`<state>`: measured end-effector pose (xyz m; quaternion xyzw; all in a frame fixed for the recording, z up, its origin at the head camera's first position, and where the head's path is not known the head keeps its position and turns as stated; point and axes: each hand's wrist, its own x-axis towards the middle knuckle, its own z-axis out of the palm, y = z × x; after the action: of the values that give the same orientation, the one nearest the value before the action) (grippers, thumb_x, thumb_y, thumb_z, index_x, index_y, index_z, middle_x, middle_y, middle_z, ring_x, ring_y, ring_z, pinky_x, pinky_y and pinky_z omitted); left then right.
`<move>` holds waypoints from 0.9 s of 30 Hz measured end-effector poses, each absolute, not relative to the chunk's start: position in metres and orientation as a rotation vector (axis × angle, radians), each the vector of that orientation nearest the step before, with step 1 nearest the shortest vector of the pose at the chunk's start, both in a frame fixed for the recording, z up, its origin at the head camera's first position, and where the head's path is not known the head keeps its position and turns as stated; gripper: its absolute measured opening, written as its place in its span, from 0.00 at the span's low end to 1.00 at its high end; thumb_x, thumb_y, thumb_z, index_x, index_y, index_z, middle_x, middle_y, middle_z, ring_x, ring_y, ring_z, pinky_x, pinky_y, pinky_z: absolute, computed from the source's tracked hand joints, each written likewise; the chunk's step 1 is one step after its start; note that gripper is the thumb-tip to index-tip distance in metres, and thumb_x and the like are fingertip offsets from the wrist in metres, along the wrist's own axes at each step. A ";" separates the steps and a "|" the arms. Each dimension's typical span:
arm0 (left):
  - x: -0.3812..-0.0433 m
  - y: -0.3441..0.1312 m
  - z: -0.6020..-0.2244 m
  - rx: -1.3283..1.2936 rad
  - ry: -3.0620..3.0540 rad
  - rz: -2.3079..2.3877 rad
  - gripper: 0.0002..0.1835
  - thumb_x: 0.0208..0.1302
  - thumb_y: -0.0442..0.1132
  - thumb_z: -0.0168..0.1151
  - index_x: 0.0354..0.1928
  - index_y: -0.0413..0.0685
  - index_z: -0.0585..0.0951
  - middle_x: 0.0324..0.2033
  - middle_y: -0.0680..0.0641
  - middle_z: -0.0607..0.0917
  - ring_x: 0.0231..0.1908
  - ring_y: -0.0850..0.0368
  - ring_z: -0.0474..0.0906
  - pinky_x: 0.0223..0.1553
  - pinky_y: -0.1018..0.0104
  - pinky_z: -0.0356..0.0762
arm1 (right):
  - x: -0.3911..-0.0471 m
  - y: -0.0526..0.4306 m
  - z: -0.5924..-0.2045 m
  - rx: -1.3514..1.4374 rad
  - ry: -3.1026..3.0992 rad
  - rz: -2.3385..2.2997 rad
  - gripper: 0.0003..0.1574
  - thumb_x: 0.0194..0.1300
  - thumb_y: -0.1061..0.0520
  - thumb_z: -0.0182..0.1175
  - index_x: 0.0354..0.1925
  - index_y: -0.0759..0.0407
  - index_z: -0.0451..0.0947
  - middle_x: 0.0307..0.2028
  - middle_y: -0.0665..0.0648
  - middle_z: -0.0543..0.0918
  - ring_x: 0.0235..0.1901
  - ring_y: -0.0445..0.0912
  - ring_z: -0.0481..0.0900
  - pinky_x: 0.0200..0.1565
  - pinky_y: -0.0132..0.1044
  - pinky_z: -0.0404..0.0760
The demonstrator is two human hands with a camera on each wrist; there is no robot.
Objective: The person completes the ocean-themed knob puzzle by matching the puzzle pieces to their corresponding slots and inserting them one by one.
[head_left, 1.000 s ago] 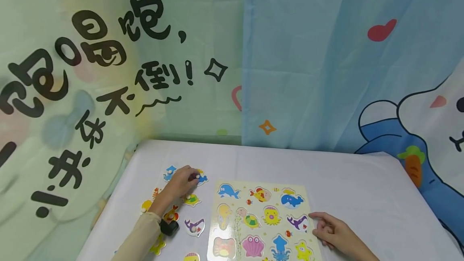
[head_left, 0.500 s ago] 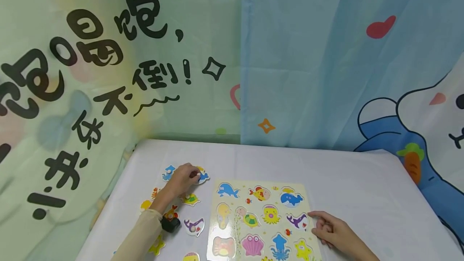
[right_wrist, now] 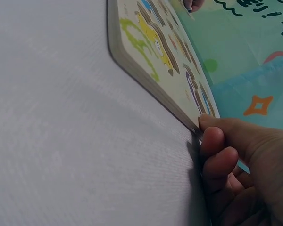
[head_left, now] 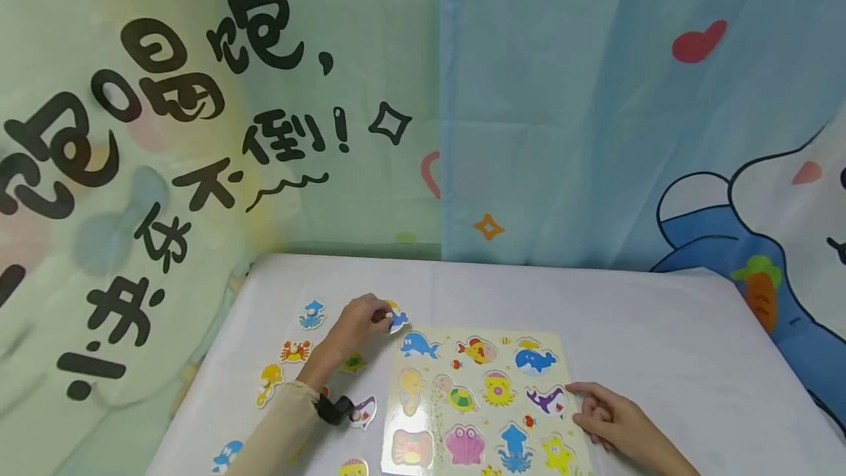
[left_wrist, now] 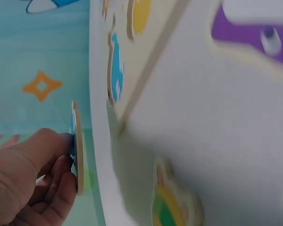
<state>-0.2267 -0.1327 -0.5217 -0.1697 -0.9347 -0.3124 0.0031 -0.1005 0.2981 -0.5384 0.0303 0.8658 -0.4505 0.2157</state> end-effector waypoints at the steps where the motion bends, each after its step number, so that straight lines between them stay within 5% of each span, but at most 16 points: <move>1: -0.227 -0.130 -0.522 -0.564 -2.918 -0.975 0.06 0.60 0.35 0.66 0.39 0.43 0.85 0.30 0.51 0.80 0.30 0.63 0.72 0.33 0.74 0.75 | -0.100 0.298 -0.538 0.089 2.399 -1.250 0.39 0.61 0.48 0.65 0.64 0.66 0.67 0.25 0.54 0.73 0.19 0.46 0.72 0.24 0.31 0.74; 27: -0.216 0.001 -0.522 -1.064 -2.888 -1.007 0.05 0.64 0.40 0.62 0.35 0.48 0.84 0.26 0.56 0.76 0.27 0.68 0.66 0.29 0.80 0.65 | -0.099 0.299 -0.538 0.053 2.409 -1.316 0.39 0.60 0.50 0.66 0.63 0.66 0.67 0.26 0.55 0.73 0.18 0.44 0.72 0.22 0.31 0.74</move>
<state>-0.2156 0.0009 -0.5216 -0.3282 -0.8908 -0.3105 -0.0482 -0.0991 0.2985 -0.5380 0.0188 0.8602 -0.4701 0.1969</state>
